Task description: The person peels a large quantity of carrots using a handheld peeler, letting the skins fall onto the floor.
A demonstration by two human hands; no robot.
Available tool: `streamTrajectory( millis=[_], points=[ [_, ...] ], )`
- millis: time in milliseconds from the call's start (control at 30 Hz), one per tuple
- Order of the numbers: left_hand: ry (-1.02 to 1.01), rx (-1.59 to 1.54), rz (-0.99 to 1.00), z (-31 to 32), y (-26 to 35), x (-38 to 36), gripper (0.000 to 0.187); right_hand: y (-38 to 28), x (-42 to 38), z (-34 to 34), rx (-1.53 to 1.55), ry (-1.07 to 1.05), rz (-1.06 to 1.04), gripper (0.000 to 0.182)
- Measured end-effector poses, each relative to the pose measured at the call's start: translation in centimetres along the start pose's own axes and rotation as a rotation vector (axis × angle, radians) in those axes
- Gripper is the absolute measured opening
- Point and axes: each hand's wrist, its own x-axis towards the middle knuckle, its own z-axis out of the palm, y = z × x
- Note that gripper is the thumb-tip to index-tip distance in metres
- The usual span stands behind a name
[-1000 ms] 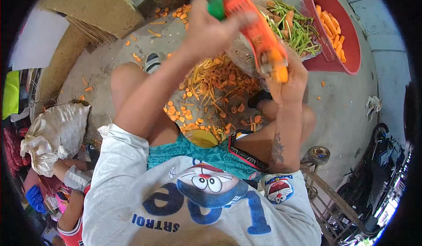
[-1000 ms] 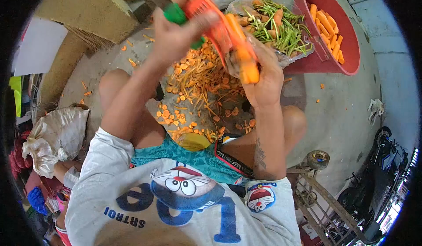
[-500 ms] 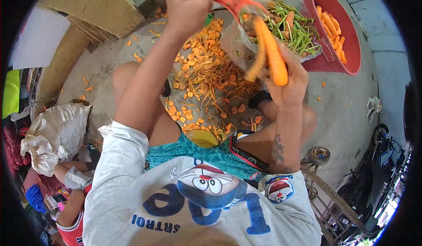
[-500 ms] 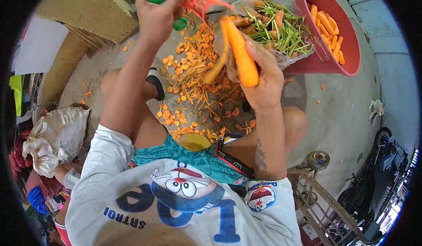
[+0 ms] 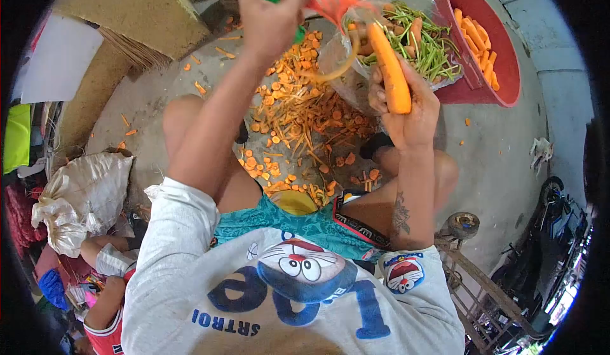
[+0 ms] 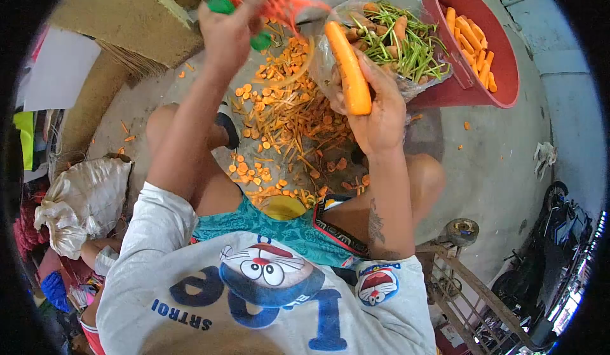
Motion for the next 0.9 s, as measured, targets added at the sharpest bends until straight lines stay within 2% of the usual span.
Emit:
streamTrajectory(
  millis=[33,100,133,200,233,300,367,400,433,467,500,600,633,700,733,767,800,833,900],
  points=[
    [0.006,-0.034,0.002,0.7,0.4,-0.5,0.025,0.3,0.3,-0.9,-0.009,-0.011,-0.031,0.043],
    [-0.205,0.080,0.255,3.5,1.0,-3.9,0.023,0.2,0.3,-0.8,-0.018,-0.012,-0.065,0.044],
    [-0.206,0.076,0.253,3.6,1.0,-3.8,0.023,-0.1,0.1,0.8,-0.173,0.156,-0.095,0.044],
    [-0.231,0.047,0.224,3.2,1.3,-3.4,0.024,0.4,-0.3,1.0,-0.328,0.329,-0.109,0.045],
    [-0.229,0.050,0.217,2.4,1.6,-2.6,0.024,1.1,-0.4,0.3,-0.373,0.256,-0.166,0.045],
    [-0.049,0.057,0.085,0.5,2.1,0.4,0.015,0.8,-0.1,-0.7,-0.414,0.176,-0.235,0.044],
    [-0.005,0.029,0.054,-0.5,0.6,0.6,0.019,-0.3,0.0,-1.1,0.047,-0.123,0.037,0.044],
    [0.041,-0.002,0.020,-0.6,-0.2,0.5,0.024,-0.3,0.1,-1.2,0.045,-0.126,0.033,0.044],
    [0.039,-0.004,0.025,0.6,0.3,-0.7,0.024,0.0,0.1,-1.5,0.008,-0.028,-0.007,0.045],
    [-0.065,-0.009,0.098,2.4,0.6,-2.9,0.024,0.1,0.1,-1.7,-0.027,0.075,-0.046,0.046],
    [-0.170,-0.015,0.169,3.6,0.9,-4.1,0.024,0.2,0.2,-1.1,-0.027,0.080,-0.049,0.046],
    [-0.277,-0.068,0.198,3.7,1.1,-3.7,0.023,0.8,0.2,0.1,-0.286,0.335,-0.181,0.047],
    [-0.272,-0.063,0.191,3.1,1.4,-2.9,0.023,0.6,-0.1,-0.5,-0.261,0.223,-0.125,0.048],
    [-0.034,0.085,0.133,0.9,1.8,0.1,0.014,0.3,-0.2,-0.7,-0.232,0.107,-0.079,0.049],
    [-0.036,0.086,0.136,0.1,0.8,0.8,0.014,-0.3,-0.4,0.0,-0.140,0.009,-0.029,0.049],
    [0.025,-0.035,0.114,-0.6,-0.6,1.1,0.020,-0.7,-0.5,0.3,-0.049,-0.090,0.020,0.050],
    [0.086,-0.157,0.091,-0.9,-1.3,1.3,0.026,-0.4,0.0,-1.0,-0.050,-0.092,0.016,0.050],
    [0.086,-0.159,0.096,0.3,0.1,0.2,0.026,-0.1,0.8,-2.4,0.170,-0.232,0.059,0.047],
    [-0.104,-0.117,-0.031,3.1,2.3,-3.8,0.026,0.3,0.9,-3.8,0.392,-0.364,0.098,0.043]
  ],
)
